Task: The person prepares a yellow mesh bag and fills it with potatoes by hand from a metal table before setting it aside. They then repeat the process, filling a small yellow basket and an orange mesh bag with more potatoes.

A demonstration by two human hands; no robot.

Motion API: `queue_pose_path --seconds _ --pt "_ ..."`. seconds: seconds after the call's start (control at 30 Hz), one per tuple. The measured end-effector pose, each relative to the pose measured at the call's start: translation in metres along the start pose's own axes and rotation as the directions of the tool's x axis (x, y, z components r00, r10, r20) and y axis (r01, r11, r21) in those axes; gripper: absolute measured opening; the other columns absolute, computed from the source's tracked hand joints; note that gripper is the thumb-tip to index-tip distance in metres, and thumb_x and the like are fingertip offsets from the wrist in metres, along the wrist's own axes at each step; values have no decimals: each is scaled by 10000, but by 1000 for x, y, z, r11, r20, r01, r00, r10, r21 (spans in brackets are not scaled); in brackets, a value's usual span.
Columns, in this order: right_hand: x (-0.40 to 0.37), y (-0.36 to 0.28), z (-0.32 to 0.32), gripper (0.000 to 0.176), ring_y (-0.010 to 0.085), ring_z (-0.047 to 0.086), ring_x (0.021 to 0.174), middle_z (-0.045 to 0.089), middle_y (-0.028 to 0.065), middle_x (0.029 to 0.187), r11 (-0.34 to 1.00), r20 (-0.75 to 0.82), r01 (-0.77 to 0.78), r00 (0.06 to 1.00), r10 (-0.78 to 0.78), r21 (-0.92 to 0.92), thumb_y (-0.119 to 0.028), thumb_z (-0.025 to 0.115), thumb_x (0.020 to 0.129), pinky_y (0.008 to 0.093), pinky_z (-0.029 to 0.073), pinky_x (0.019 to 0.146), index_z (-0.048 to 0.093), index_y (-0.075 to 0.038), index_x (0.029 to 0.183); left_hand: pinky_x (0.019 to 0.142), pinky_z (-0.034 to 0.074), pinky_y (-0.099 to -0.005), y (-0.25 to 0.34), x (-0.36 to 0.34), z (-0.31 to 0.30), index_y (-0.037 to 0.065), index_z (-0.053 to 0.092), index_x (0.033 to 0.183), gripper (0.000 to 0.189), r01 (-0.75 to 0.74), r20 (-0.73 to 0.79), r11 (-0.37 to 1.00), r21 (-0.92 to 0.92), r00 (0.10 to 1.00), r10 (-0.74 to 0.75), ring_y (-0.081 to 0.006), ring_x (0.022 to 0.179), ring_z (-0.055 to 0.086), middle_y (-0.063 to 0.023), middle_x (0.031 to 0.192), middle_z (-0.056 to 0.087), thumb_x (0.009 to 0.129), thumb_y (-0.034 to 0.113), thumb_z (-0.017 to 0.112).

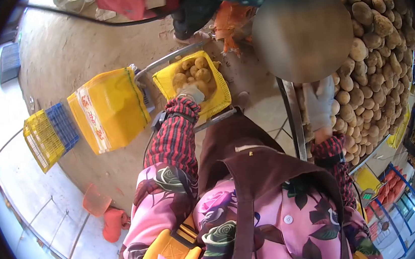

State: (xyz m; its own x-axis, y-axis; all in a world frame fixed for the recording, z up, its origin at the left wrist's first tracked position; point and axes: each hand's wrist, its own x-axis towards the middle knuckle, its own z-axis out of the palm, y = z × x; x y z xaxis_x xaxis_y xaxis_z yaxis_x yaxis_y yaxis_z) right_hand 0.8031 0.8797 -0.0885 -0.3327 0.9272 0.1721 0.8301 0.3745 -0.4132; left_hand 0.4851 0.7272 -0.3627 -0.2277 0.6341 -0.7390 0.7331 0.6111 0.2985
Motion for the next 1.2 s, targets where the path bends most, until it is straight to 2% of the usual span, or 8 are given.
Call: queue_pose_path --seconds 0.03,0.17,0.23,0.3,0.37,0.5,1.07,1.2 --pt "0 3 7 381 375 525 1202 572 197 1287 994 -35 40 998 -44 -104 -82 657 849 453 401 1050 616 -5 1220 1001 475 -453 0 12 2 97 531 1386 568 -126 228 978 165 970 86 -402 1221 579 -249 1356 567 868 315 612" --pt "-8 18 14 409 391 522 1212 571 196 1288 999 -56 34 998 -35 -21 -80 683 817 471 406 1032 607 -10 1213 1008 473 -442 -7 47 -8 80 584 1339 559 104 185 987 119 975 -125 -381 1229 580 -254 1326 592 851 352 599" --pt "-12 23 16 410 396 520 1214 573 192 1284 1000 -97 6 995 -5 15 -72 695 797 478 405 1027 617 -22 1196 1000 485 -434 -12 66 -18 44 641 1249 503 353 0 854 -382 924 -382 -384 1178 615 -250 1231 651 857 352 574" --pt "-14 23 14 415 400 519 1213 567 192 1290 999 -73 36 997 -37 -15 -60 704 778 484 404 1027 626 -29 1184 975 495 -427 -44 107 8 38 667 1189 471 314 -11 758 -572 921 -390 -356 1138 638 -239 1174 672 869 368 567" --pt "-17 29 16 425 407 518 1214 559 191 1299 1000 -86 12 996 -12 -1 -54 713 761 487 402 1029 629 -31 1178 924 517 -413 -73 145 38 24 719 1069 449 210 10 392 -896 891 -454 -301 1058 683 -217 1060 713 893 402 553" --pt "-17 31 17 429 409 513 1223 552 189 1304 996 -49 27 999 -23 84 -34 713 750 481 402 1032 631 -39 1171 873 531 -413 -25 111 -11 84 710 1129 421 219 -139 931 -292 953 -268 -251 1010 695 -145 1057 729 912 414 564" --pt "-15 34 18 397 401 530 1209 557 192 1296 997 -59 18 998 -13 78 -46 719 748 467 417 1021 644 -24 1137 879 528 -408 -49 129 6 111 703 1165 426 226 -117 967 -121 964 -240 -273 1019 692 -155 1068 725 901 433 617" --pt "-12 29 16 373 400 533 1194 564 192 1283 994 -66 56 997 -50 95 -53 716 756 483 416 1011 644 -33 1122 881 527 -407 -27 107 -15 117 701 1174 429 -31 -53 967 254 998 46 -279 1021 691 -157 1070 724 898 437 629"
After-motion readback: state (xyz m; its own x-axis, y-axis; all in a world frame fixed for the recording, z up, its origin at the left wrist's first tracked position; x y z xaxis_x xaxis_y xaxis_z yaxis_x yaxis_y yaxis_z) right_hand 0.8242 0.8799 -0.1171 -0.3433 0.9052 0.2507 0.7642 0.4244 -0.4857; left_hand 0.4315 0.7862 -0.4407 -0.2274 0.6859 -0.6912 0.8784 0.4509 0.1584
